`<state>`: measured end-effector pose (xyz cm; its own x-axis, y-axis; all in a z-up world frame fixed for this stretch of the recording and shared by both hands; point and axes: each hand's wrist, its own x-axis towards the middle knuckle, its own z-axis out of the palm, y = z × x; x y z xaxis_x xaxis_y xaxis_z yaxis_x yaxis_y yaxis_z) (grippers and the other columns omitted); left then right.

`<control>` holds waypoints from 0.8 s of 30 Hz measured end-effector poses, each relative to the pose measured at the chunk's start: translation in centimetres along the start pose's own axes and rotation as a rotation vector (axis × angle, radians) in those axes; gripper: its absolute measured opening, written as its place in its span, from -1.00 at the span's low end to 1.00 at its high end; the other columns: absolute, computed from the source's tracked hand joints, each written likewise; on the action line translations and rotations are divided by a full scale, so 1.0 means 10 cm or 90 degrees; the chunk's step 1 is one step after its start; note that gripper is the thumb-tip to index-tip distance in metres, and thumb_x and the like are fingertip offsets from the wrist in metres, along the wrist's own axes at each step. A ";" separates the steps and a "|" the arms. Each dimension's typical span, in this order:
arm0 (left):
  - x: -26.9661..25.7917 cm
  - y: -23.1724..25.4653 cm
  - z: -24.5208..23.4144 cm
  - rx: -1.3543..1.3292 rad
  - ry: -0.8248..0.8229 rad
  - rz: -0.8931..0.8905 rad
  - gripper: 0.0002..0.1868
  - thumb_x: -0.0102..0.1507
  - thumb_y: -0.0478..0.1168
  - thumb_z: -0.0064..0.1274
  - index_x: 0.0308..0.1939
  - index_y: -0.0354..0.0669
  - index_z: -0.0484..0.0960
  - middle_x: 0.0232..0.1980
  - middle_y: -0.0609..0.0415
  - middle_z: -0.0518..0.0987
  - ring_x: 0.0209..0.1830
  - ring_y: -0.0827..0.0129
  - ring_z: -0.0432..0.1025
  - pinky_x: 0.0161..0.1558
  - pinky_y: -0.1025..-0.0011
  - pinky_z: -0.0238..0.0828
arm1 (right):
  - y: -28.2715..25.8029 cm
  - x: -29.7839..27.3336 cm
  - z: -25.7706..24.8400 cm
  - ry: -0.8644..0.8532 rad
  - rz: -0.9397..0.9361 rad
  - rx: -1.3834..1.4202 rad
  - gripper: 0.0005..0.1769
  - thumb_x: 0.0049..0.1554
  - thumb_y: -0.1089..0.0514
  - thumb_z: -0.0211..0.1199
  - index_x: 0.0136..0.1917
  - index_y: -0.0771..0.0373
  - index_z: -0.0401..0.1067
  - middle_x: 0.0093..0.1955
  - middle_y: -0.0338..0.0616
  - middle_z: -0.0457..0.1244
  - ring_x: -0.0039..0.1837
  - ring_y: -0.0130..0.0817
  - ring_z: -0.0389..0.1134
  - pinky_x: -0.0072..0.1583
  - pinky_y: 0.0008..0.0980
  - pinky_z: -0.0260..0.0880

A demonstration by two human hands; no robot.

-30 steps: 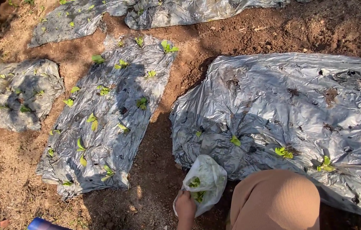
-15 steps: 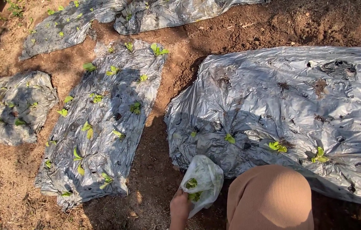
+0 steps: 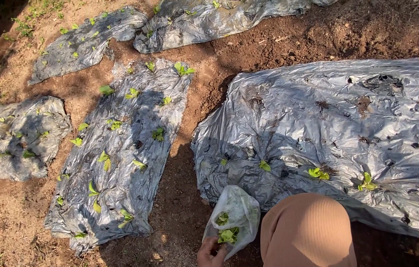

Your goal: Planting small green seedlings into pre-cut holes in plastic mulch covering garden beds.

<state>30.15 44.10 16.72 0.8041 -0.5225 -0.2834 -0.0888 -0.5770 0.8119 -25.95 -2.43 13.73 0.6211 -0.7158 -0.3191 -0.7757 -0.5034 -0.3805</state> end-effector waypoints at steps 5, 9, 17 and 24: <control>0.33 0.60 0.32 -0.687 -0.073 -0.168 -0.57 0.18 -0.43 0.18 0.15 -0.38 0.59 -0.19 -0.19 0.55 -0.35 -0.01 0.47 -0.59 0.08 0.40 | -0.11 -0.12 -0.37 0.030 0.006 -0.004 -0.19 -0.13 -0.38 0.47 0.40 -0.55 0.36 0.23 -0.79 0.41 0.09 -0.68 0.64 0.24 -0.56 0.65; 0.22 1.63 0.64 -0.846 -0.378 -0.191 -0.62 0.26 -0.21 0.07 0.13 -0.29 0.55 -0.09 -0.17 0.56 -0.15 -0.03 0.45 -0.27 0.09 0.47 | -1.33 -0.51 -1.07 0.103 -0.011 -0.002 -0.34 -0.06 -0.36 0.39 0.33 -0.54 0.40 0.19 -0.82 0.41 -0.01 -0.68 0.65 0.13 -0.51 0.64; -0.53 2.58 1.89 -0.794 -0.581 -0.255 -0.69 0.31 -0.17 -0.08 -0.05 -0.40 0.49 -0.08 -0.21 0.49 -0.20 -0.11 0.36 -0.38 0.09 0.30 | -2.99 -1.25 -1.99 0.323 -0.425 0.243 -0.78 0.26 -0.04 0.18 0.03 0.10 0.47 -0.04 -0.22 0.34 -0.01 -0.28 0.48 0.00 -0.34 0.51; -0.67 2.69 2.59 -0.625 -0.623 -0.221 -0.77 0.29 -0.33 0.02 0.03 -0.24 0.58 -0.08 -0.23 0.57 -0.17 -0.06 0.52 -0.28 0.07 0.53 | -2.69 -1.29 -1.95 0.385 -0.340 0.210 -0.63 0.23 -0.06 0.28 0.21 0.17 0.47 0.09 -0.09 0.32 0.02 -0.10 0.48 0.05 -0.19 0.47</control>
